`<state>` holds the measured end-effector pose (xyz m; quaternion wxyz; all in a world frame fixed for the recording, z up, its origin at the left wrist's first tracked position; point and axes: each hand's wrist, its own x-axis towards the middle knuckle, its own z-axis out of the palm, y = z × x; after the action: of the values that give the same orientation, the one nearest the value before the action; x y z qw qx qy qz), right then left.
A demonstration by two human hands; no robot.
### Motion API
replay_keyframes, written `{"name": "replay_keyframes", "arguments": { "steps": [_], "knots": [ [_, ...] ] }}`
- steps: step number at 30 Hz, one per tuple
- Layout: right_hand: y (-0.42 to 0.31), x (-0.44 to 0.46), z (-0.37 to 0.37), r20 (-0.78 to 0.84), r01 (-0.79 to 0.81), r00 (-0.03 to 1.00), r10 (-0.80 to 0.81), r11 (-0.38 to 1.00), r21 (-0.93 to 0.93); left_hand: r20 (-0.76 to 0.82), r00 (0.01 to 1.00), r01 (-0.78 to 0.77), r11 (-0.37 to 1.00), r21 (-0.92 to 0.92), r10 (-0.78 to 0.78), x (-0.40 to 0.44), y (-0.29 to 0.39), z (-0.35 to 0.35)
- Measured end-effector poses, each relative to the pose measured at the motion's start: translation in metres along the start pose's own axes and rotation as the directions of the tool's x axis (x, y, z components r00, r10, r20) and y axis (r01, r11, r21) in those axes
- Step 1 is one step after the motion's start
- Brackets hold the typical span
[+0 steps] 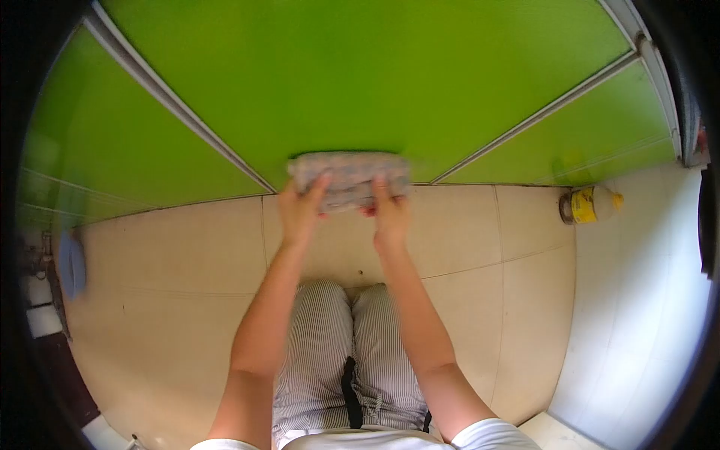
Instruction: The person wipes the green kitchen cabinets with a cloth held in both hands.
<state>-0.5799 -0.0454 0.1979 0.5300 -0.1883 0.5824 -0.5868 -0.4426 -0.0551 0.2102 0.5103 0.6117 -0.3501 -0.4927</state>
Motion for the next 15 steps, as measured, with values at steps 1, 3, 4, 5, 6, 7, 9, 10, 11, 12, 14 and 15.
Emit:
{"name": "replay_keyframes", "arguments": {
  "steps": [1, 3, 4, 5, 6, 7, 9, 10, 11, 12, 14, 15],
  "knots": [
    [0.015, 0.0, 0.008, 0.18, -0.047, 0.982, 0.058, 0.997, -0.064, -0.098, 0.995, 0.01, 1.0, 0.004, -0.009, 0.005, -0.008, -0.024],
    [0.041, -0.013, 0.044, 0.332, -0.113, 0.936, 0.121, 0.993, -0.043, -0.16, 0.984, 0.075, 0.997, -0.016, -0.077, 0.011, -0.017, -0.075],
    [0.046, -0.023, 0.063, 0.341, -0.159, 0.927, 0.155, 0.987, -0.016, -0.187, 0.978, 0.091, 0.996, 0.008, -0.088, 0.009, -0.012, -0.087],
    [0.048, -0.03, 0.076, 0.355, -0.206, 0.915, 0.191, 0.978, 0.006, -0.219, 0.971, 0.108, 0.994, 0.028, -0.099, 0.007, -0.001, -0.098],
    [0.053, -0.029, 0.075, 0.336, -0.214, 0.923, 0.188, 0.976, 0.04, -0.255, 0.961, 0.126, 0.991, 0.047, -0.11, 0.006, 0.005, -0.101],
    [0.061, -0.03, 0.074, 0.322, -0.218, 0.929, 0.183, 0.973, 0.077, -0.253, 0.964, 0.101, 0.992, 0.077, -0.079, 0.006, 0.005, -0.099],
    [0.062, -0.036, 0.075, 0.256, -0.192, 0.953, 0.16, 0.976, 0.107, -0.241, 0.97, 0.048, 0.99, 0.129, -0.016, 0.008, 0.009, -0.093],
    [0.058, -0.03, 0.063, 0.196, -0.171, 0.969, 0.15, 0.981, 0.096, -0.185, 0.983, 0.035, 0.989, 0.147, -0.007, 0.011, 0.003, -0.085],
    [0.051, -0.022, 0.048, 0.129, -0.151, 0.982, 0.14, 0.985, 0.08, -0.123, 0.992, 0.026, 0.986, 0.162, -0.005, 0.016, -0.008, -0.071],
    [0.046, -0.012, 0.03, 0.063, -0.071, 0.996, 0.066, 0.995, 0.075, -0.056, 0.998, 0.012, 0.985, 0.175, -0.003, 0.017, -0.017, -0.052],
    [0.032, 0.012, -0.012, -0.101, 0.037, 0.994, -0.031, 0.998, 0.053, 0.08, 0.996, 0.031, 0.981, 0.19, -0.047, 0.017, -0.033, -0.002],
    [0.022, 0.021, -0.033, -0.194, 0.066, 0.979, -0.056, 0.997, 0.044, 0.15, 0.985, 0.045, 0.974, 0.224, -0.08, 0.024, -0.054, 0.024]
  ]
}}
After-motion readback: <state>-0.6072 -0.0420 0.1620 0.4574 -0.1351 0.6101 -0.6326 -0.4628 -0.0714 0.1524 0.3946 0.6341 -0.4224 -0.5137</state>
